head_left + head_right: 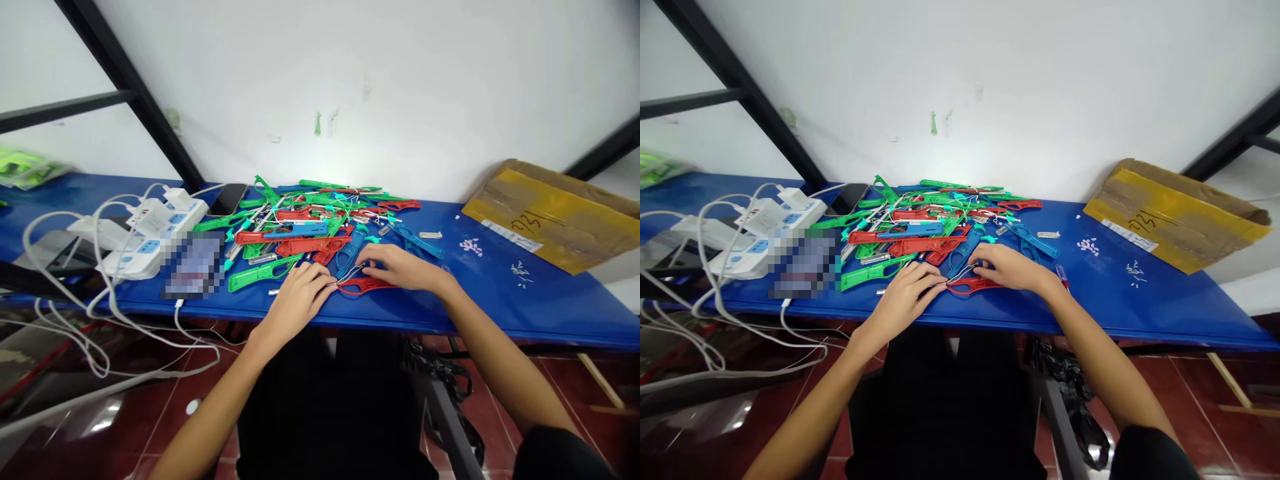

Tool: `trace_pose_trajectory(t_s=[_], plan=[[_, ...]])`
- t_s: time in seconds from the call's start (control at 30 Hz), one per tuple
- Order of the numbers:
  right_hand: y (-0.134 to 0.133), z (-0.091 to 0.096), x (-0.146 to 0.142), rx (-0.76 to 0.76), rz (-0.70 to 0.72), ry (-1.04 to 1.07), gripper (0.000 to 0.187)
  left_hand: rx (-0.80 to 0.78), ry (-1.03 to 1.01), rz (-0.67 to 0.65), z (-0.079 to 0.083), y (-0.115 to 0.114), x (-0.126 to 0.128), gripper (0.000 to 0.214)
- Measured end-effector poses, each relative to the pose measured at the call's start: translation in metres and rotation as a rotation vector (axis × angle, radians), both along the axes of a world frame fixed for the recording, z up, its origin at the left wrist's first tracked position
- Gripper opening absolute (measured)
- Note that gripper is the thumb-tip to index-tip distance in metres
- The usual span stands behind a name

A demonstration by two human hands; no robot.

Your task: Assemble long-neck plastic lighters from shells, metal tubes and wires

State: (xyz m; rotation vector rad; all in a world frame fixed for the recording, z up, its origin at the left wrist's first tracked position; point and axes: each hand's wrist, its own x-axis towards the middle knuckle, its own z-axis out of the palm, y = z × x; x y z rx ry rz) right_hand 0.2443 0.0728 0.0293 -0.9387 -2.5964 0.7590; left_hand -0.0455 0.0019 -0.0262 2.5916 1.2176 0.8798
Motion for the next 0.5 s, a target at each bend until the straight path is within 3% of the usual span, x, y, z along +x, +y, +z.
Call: trace_pose_trajectory(t_s=[0.1, 0.27, 0.5], plan=[[0.011, -0.002, 0.005, 0.049, -0.06, 0.006, 0.032, -0.004, -0.002, 0.009, 0.0, 0.0, 0.0, 0.024], [0.028, -0.018, 0.022, 0.309, -0.431, 0.006, 0.038, -0.014, -0.011, 0.014, 0.002, -0.001, 0.002, 0.024], [0.041, -0.041, 0.03, 0.325, -0.492, -0.077, 0.033, -0.013, -0.014, 0.025, 0.002, -0.001, 0.002, 0.023]])
